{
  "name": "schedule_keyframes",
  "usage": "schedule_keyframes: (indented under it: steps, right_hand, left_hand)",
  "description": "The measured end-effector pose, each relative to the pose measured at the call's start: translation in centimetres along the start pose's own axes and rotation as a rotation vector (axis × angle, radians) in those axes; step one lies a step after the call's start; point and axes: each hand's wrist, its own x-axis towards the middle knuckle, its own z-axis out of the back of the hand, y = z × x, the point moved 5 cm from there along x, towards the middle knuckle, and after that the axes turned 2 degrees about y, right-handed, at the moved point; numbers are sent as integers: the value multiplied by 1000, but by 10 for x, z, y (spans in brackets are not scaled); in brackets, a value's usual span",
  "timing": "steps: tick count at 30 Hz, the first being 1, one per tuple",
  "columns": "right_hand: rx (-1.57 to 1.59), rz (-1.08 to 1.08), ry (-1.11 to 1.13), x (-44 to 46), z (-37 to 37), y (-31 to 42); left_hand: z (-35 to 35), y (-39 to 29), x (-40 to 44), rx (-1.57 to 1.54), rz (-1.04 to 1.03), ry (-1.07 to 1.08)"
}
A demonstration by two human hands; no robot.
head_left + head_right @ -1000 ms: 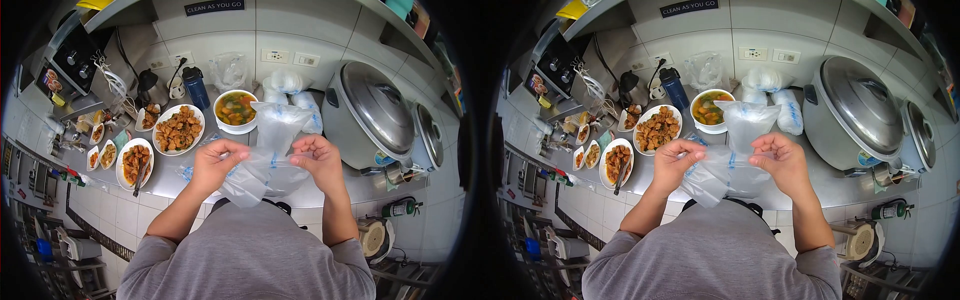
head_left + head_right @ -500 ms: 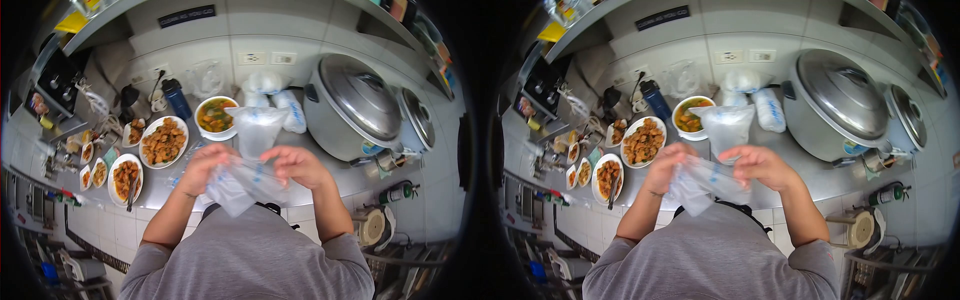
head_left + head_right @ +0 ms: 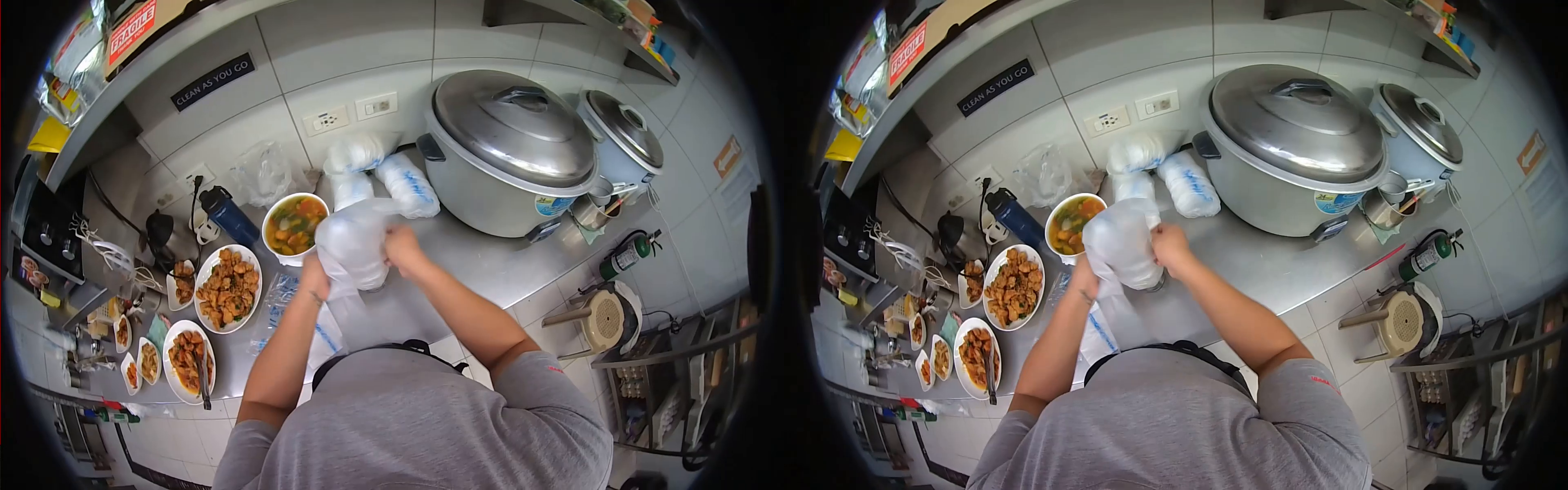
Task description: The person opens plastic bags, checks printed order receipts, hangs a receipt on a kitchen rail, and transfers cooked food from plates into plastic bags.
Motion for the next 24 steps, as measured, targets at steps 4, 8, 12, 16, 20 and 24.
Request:
schedule_keyframes:
  steps: [4,8,12,16,20,24]
  right_hand:
    - [-366,373,-198,19,6,-40]
    - [-229,532,-297,-26,36,-13]
    - [5,911,-62,-127,20,52]
    - [-242,925,260,-156,-11,69]
    - [-325,826,395,-158,-4,80]
    - [-420,824,318,-167,-1,93]
  left_hand:
    - [31,39,6,561,-72,-168]
    - [15,-21,-47,1080,-531,-257]
    - [-24,-57,-112,818,-618,-121]
    - [-73,-88,-155,600,-763,139]
    - [-73,-92,-163,735,-687,244]
    - [-88,-110,-177,715,-686,222]
